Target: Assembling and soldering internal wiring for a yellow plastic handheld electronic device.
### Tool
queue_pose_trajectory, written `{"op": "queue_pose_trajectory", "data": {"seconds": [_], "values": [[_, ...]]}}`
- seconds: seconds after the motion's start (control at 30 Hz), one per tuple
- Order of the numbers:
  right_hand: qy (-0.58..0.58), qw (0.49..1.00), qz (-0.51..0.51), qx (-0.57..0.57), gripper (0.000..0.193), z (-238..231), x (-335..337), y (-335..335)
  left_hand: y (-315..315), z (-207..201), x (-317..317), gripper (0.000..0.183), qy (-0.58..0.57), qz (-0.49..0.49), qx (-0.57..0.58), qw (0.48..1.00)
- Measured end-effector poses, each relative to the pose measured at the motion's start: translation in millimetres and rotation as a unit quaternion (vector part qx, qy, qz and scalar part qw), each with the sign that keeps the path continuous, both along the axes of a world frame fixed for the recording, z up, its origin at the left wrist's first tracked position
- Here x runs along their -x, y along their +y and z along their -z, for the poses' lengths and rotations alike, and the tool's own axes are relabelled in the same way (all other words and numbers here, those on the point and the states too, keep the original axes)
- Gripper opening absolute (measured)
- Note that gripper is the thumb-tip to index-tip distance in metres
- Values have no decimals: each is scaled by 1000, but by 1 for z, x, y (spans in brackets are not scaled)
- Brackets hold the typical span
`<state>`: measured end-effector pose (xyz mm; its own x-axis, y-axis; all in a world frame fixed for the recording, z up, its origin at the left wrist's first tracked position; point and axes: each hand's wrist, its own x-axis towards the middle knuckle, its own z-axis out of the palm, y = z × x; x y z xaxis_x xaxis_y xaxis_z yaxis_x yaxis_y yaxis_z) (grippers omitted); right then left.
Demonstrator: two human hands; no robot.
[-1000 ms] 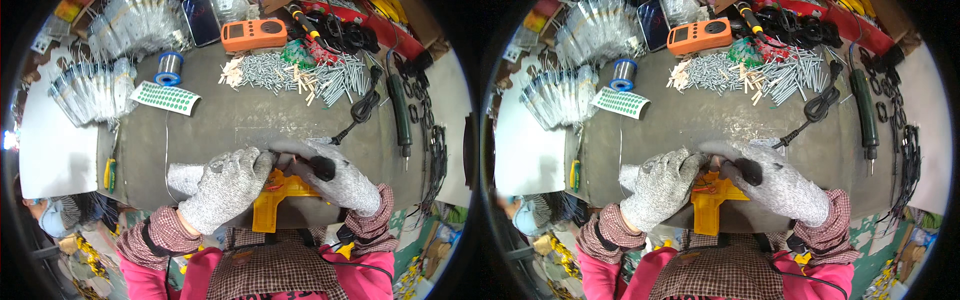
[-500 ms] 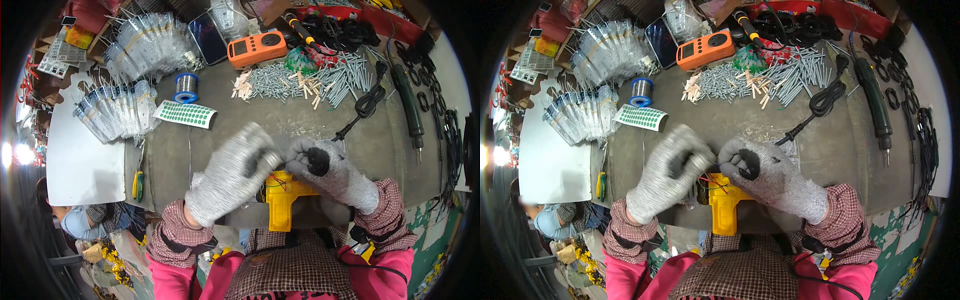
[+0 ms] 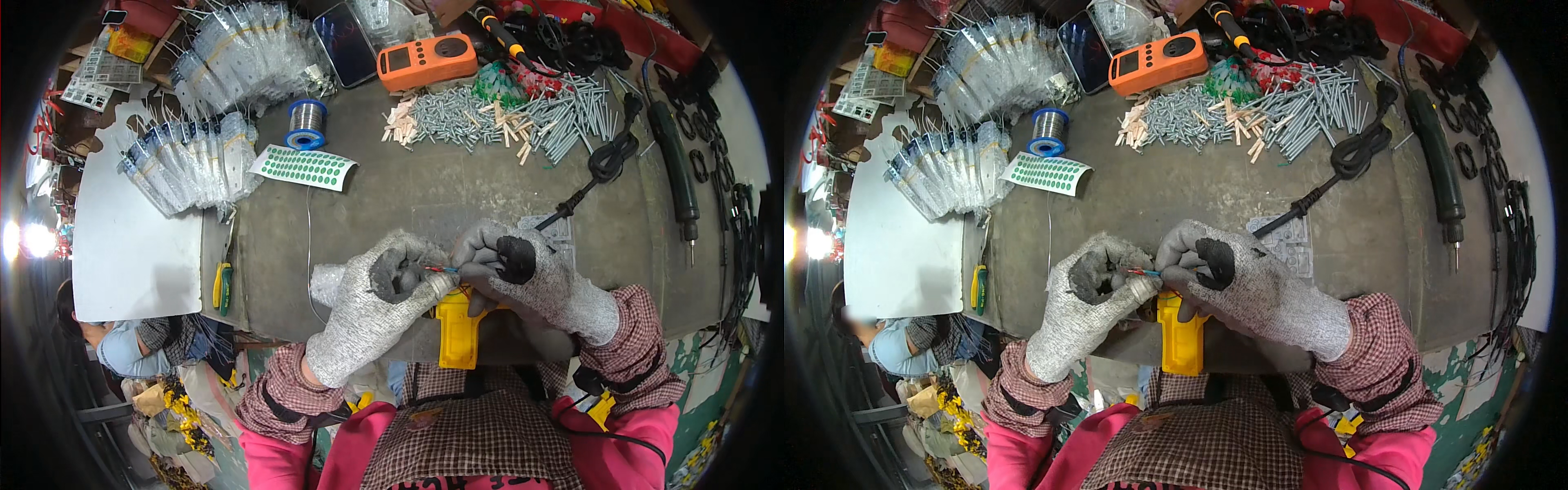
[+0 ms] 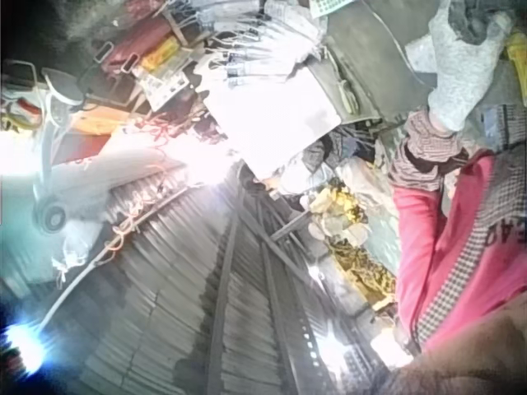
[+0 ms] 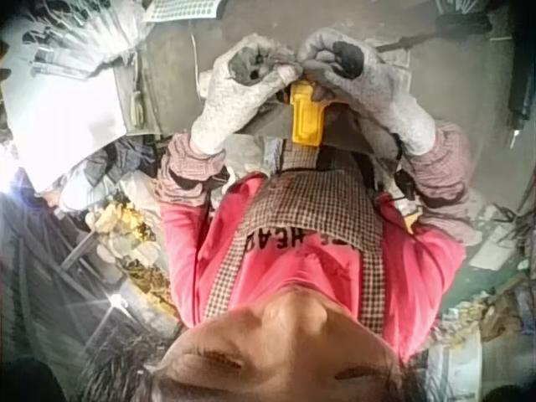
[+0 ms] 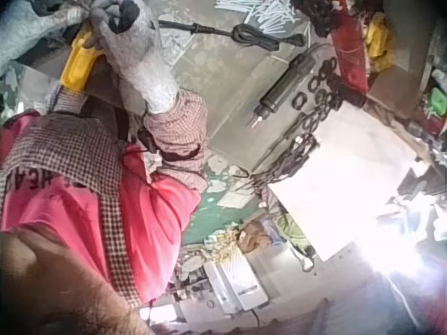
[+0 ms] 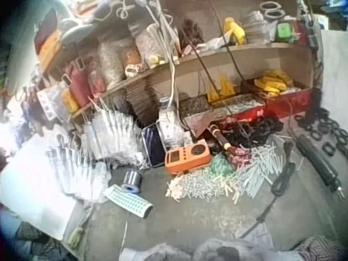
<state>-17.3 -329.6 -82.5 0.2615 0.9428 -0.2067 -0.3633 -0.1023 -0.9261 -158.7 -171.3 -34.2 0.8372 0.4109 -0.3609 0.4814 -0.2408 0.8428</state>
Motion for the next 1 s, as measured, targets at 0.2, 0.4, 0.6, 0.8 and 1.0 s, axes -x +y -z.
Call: {"op": "queue_pose_trajectory", "data": {"seconds": [0.2, 0.4, 0.6, 0.8, 1.0], "values": [[-66, 996, -5, -56, 13, 8, -1, 0, 3, -1, -5, 18, -31, 17, 7, 999], [-149, 988, 35, -6, 8, -10, 0, -1, 8, -12, -4, 19, -153, 31, -28, 987], [-146, 989, 28, 9, 9, -9, 0, -1, 7, -40, -13, 29, -84, 409, -618, 666], [-249, 964, 25, -87, 7, -14, -2, -3, 15, -42, -20, 32, 200, 153, 20, 968], [-225, 973, 15, -51, 8, -10, -1, -3, 18, -40, -22, 30, -84, 393, -452, 796]]}}
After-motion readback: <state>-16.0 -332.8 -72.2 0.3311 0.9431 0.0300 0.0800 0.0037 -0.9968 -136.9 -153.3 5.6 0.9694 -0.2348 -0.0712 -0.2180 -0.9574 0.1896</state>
